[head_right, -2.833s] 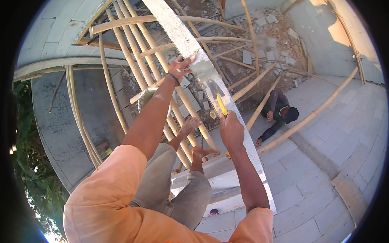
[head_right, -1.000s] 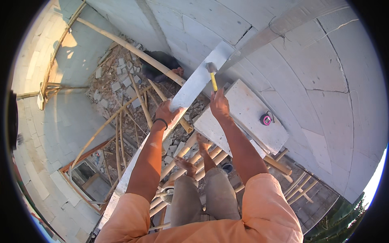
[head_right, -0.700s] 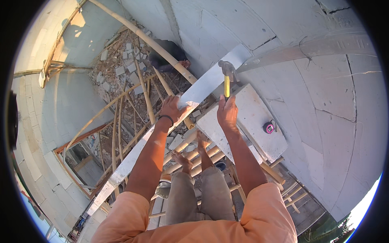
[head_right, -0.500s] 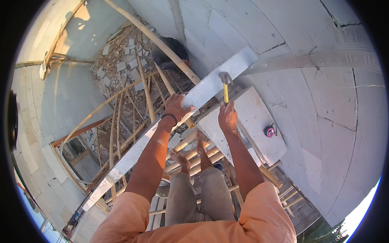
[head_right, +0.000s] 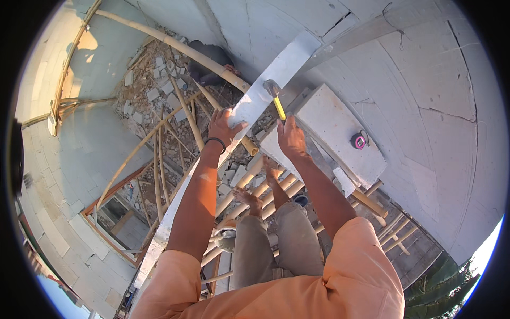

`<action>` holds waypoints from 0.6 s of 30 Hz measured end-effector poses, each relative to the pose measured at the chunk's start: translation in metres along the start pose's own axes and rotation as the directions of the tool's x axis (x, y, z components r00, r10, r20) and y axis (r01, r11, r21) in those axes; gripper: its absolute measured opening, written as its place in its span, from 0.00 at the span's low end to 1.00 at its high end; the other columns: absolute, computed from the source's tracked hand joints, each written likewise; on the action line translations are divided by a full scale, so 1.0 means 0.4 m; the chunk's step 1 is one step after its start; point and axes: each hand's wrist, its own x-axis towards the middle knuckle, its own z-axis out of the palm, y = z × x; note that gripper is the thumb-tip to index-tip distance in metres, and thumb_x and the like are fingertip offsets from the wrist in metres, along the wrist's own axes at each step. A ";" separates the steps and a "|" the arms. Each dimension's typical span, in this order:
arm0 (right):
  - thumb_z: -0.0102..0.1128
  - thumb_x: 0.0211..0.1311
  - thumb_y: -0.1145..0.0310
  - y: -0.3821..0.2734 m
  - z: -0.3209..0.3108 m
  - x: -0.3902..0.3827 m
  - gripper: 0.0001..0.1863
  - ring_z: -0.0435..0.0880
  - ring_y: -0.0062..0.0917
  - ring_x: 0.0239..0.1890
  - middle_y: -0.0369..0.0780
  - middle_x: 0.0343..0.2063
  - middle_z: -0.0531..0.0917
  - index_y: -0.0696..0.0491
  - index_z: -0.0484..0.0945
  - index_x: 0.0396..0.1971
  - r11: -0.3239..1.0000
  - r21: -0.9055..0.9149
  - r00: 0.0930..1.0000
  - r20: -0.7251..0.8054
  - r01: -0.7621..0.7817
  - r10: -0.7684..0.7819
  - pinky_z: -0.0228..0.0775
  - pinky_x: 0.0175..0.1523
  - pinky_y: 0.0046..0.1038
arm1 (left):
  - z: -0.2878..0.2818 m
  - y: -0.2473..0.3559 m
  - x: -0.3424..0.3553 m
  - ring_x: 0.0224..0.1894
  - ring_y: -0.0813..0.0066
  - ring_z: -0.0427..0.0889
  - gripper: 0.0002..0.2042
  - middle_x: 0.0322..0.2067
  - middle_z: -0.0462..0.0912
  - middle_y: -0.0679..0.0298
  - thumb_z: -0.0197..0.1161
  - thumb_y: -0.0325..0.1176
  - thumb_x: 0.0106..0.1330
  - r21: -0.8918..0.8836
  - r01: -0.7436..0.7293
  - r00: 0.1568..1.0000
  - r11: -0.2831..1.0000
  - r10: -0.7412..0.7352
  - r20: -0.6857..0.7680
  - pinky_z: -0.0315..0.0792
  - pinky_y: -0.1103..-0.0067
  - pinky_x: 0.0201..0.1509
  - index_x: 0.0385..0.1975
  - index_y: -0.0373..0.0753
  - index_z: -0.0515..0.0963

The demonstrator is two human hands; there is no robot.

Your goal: The person applies mortar to building blocks and lays them to build a wall using a trowel and a hammer while standing on bamboo scaffolding.

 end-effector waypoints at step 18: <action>0.47 0.71 0.55 -0.030 -0.036 -0.155 0.18 0.80 0.56 0.34 0.57 0.26 0.80 0.59 0.64 0.39 0.980 0.173 0.975 0.214 -0.097 0.058 0.69 0.41 0.49 | -0.103 -0.036 -0.046 0.60 0.56 0.73 0.44 0.56 0.74 0.45 0.63 0.65 0.56 -0.170 0.274 0.895 0.946 -0.187 0.405 0.66 0.66 0.62 0.64 0.36 0.64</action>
